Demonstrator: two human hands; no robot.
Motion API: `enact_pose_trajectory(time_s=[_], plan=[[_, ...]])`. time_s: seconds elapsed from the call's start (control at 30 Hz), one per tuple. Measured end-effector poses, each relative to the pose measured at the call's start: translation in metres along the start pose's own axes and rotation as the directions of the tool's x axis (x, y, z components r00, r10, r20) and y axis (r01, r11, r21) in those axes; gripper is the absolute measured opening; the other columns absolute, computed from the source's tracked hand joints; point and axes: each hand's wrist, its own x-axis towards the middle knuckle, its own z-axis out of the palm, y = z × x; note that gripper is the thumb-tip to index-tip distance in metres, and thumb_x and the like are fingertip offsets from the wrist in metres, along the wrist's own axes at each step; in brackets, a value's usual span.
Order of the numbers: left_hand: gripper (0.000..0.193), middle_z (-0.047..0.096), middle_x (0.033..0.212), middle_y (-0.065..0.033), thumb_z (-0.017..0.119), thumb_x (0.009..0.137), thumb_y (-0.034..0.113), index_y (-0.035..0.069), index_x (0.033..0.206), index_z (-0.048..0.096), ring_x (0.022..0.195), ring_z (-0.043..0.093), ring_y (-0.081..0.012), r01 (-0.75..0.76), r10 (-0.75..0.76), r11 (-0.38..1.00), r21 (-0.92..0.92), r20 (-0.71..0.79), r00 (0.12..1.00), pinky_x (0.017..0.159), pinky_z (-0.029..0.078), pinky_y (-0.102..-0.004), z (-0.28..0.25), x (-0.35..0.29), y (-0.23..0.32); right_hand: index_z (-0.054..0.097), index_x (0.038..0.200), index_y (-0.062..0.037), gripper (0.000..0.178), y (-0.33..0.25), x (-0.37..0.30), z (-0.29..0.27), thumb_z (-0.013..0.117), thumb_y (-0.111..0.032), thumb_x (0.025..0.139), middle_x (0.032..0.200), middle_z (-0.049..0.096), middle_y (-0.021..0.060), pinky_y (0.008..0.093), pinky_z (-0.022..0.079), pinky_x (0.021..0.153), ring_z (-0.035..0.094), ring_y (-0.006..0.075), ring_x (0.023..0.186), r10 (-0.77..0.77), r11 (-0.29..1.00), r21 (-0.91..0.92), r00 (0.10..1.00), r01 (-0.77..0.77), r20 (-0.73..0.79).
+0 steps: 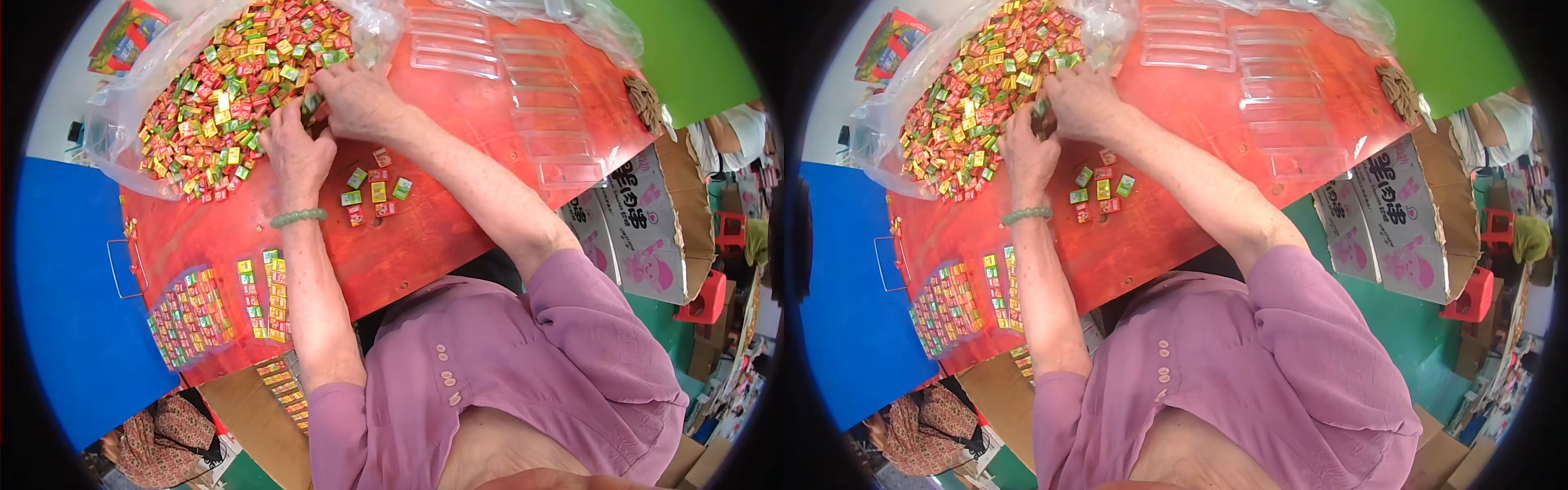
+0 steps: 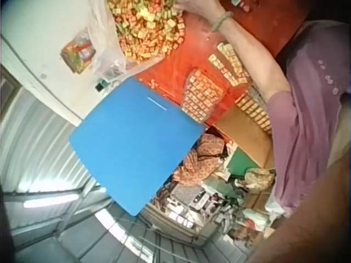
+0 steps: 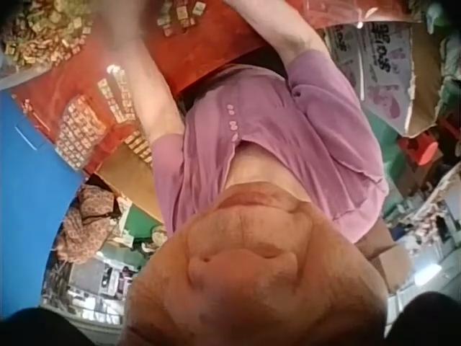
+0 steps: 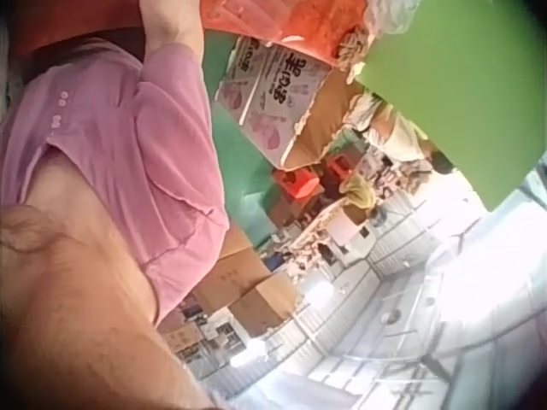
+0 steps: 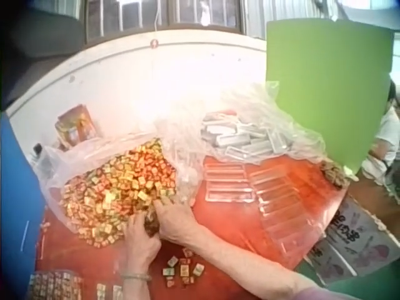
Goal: A person is manually arranging small wrapped items into clear plastic trays and then stacking them into a box.
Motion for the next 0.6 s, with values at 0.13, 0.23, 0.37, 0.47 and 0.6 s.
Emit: enact_pose_trajectory(time_s=[0.13, 0.23, 0.37, 0.47, 0.6], plan=[[0.051, 0.059, 0.134, -0.0178, 0.075, 0.076, 0.008, 0.002, 0.126, 0.063, 0.123, 0.051, -0.0419, -0.031, 0.032, 0.997, 0.074, -0.007, 0.999, 0.109, 0.040, -0.0493, -0.006, -0.024, 0.010, 0.061, 0.115, -0.0014, 0.035, -0.002, -0.026, 0.002, 0.067, -0.014, 0.083, 0.113, 0.067, 0.0191, 0.0547, 0.053, 0.090, 0.063, 0.0414, 0.110, -0.088, 0.994, 0.071, 0.996, 0.087, 0.023], [0.040, 0.062, 0.128, -0.0161, 0.077, 0.077, 0.008, 0.001, 0.115, 0.067, 0.121, 0.051, -0.0412, -0.063, 0.064, 0.997, 0.043, -0.037, 0.997, 0.108, 0.040, -0.0491, -0.010, -0.039, 0.023, 0.062, 0.109, -0.0008, 0.027, 0.012, -0.045, 0.008, 0.066, -0.015, 0.087, 0.109, 0.068, 0.0201, 0.0514, 0.053, 0.089, 0.064, 0.0430, 0.106, -0.142, 0.970, 0.193, 0.989, 0.148, -0.045], [0.037, 0.065, 0.118, -0.0151, 0.077, 0.077, 0.005, 0.001, 0.112, 0.066, 0.118, 0.051, -0.0398, -0.163, 0.163, 0.986, 0.044, -0.012, 0.986, 0.105, 0.041, -0.0490, -0.016, -0.054, 0.027, 0.064, 0.109, -0.0025, 0.029, 0.005, -0.062, -0.026, 0.073, -0.018, 0.086, 0.107, 0.067, 0.0198, 0.0509, 0.053, 0.088, 0.065, 0.0414, 0.103, -0.136, 0.988, 0.089, 0.982, 0.125, 0.133], [0.036, 0.065, 0.113, -0.0136, 0.078, 0.076, 0.006, 0.003, 0.110, 0.067, 0.116, 0.051, -0.0391, -0.156, 0.157, 0.983, 0.097, -0.002, 0.988, 0.104, 0.041, -0.0493, -0.021, -0.063, 0.034, 0.066, 0.106, 0.0000, 0.023, 0.006, -0.070, -0.059, 0.071, -0.014, 0.089, 0.101, 0.068, 0.0214, 0.0503, 0.054, 0.087, 0.067, 0.0404, 0.101, -0.193, 0.961, 0.244, 0.943, 0.127, 0.271], [0.033, 0.065, 0.121, -0.0129, 0.076, 0.080, 0.013, 0.003, 0.111, 0.067, 0.122, 0.051, -0.0383, -0.129, 0.133, 0.984, 0.123, -0.029, 0.991, 0.106, 0.038, -0.0564, -0.014, -0.065, 0.027, 0.070, 0.112, 0.0004, 0.027, 0.043, -0.040, -0.085, 0.067, -0.017, 0.091, 0.104, 0.070, 0.0266, 0.0489, 0.055, 0.087, 0.070, 0.0405, 0.100, 0.001, 0.966, 0.252, 0.980, -0.052, 0.199]])
